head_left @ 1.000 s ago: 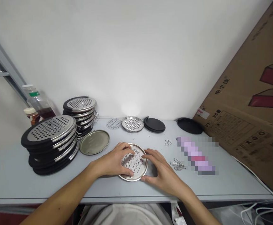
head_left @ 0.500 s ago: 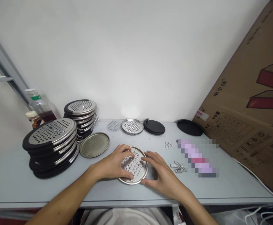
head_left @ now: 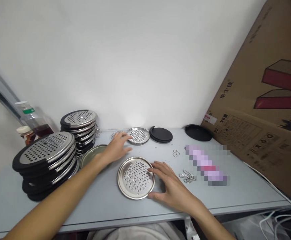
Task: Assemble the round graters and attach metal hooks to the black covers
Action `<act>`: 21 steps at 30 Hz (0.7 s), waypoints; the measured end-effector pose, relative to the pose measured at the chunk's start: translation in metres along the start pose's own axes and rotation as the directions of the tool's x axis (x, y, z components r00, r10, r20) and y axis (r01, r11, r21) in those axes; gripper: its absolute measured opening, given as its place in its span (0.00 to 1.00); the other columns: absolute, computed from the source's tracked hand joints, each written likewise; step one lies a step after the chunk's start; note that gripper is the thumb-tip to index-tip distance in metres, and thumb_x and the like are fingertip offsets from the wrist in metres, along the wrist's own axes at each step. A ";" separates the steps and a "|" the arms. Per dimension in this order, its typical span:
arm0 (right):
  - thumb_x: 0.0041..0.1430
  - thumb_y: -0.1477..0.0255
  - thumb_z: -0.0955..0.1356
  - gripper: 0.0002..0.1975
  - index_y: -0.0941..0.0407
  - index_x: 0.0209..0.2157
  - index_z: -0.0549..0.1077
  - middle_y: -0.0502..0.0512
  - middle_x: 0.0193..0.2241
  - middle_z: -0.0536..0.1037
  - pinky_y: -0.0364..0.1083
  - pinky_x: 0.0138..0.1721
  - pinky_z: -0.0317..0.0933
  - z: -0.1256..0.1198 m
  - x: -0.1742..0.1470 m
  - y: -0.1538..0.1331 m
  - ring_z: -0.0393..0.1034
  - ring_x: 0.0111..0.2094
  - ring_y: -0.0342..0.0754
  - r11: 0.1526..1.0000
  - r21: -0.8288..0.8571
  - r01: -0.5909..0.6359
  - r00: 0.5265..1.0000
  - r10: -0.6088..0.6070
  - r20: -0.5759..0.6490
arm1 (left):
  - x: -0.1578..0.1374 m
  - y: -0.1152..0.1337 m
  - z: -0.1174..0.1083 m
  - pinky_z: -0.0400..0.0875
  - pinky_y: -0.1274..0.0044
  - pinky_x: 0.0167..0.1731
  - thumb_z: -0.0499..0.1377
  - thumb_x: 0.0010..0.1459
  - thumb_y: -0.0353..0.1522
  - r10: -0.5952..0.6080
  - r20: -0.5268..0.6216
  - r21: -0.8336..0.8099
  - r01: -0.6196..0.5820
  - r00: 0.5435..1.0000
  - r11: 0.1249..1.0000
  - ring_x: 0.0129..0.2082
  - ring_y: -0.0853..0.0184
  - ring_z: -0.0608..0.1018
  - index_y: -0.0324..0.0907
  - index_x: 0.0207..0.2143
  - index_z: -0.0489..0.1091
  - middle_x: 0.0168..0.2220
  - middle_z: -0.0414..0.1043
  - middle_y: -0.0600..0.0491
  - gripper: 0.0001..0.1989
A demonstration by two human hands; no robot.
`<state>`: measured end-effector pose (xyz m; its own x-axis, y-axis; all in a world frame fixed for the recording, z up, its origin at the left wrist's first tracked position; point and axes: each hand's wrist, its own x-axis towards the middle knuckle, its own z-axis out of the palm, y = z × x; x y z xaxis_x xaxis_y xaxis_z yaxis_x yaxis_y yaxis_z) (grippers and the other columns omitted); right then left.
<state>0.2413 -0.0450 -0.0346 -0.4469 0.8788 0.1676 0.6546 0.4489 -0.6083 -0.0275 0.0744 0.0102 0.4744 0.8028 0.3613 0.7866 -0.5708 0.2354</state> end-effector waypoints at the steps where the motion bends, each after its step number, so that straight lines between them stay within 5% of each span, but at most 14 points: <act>1: 0.50 0.50 0.73 0.38 0.49 0.60 0.66 0.59 0.64 0.61 0.64 0.67 0.41 0.000 0.000 0.000 0.48 0.67 0.63 1.000 0.003 -0.004 1.000 0.004 0.003 | 0.011 -0.008 0.002 0.64 0.64 0.56 0.62 0.58 0.32 0.021 0.004 0.040 -0.022 1.000 0.999 0.56 0.55 0.67 0.43 0.54 0.69 0.54 0.65 0.45 0.21; 6: 0.49 0.50 0.73 0.38 0.49 0.59 0.67 0.59 0.64 0.61 0.64 0.67 0.41 -0.002 0.001 -0.002 0.48 0.67 0.63 1.000 0.006 -0.024 0.999 0.024 0.021 | 0.041 -0.026 0.017 0.57 0.59 0.59 0.56 0.57 0.22 0.111 0.068 0.134 -0.120 0.991 0.984 0.52 0.56 0.71 0.42 0.45 0.74 0.49 0.73 0.45 0.15; 13: 0.48 0.50 0.73 0.38 0.50 0.59 0.68 0.59 0.63 0.62 0.63 0.67 0.41 -0.004 0.001 -0.004 0.50 0.66 0.62 1.000 0.004 -0.002 1.000 0.002 0.008 | 0.040 -0.024 0.024 0.51 0.59 0.62 0.51 0.59 0.19 0.208 0.123 0.179 -0.228 0.970 0.957 0.41 0.61 0.77 0.39 0.34 0.74 0.36 0.77 0.46 0.14; 21: 0.49 0.51 0.73 0.37 0.49 0.59 0.67 0.59 0.63 0.62 0.65 0.66 0.41 -0.003 0.001 -0.004 0.49 0.66 0.63 1.000 0.018 -0.009 1.000 0.009 0.014 | 0.045 -0.028 0.002 0.58 0.64 0.61 0.52 0.60 0.20 0.234 0.019 0.103 -0.235 0.972 0.966 0.44 0.64 0.78 0.41 0.43 0.74 0.42 0.79 0.49 0.15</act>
<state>0.2403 -0.0452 -0.0295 -0.4498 0.8802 0.1511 0.6477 0.4380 -0.6234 -0.0274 0.1264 0.0181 0.6530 0.6498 0.3891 0.6895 -0.7226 0.0494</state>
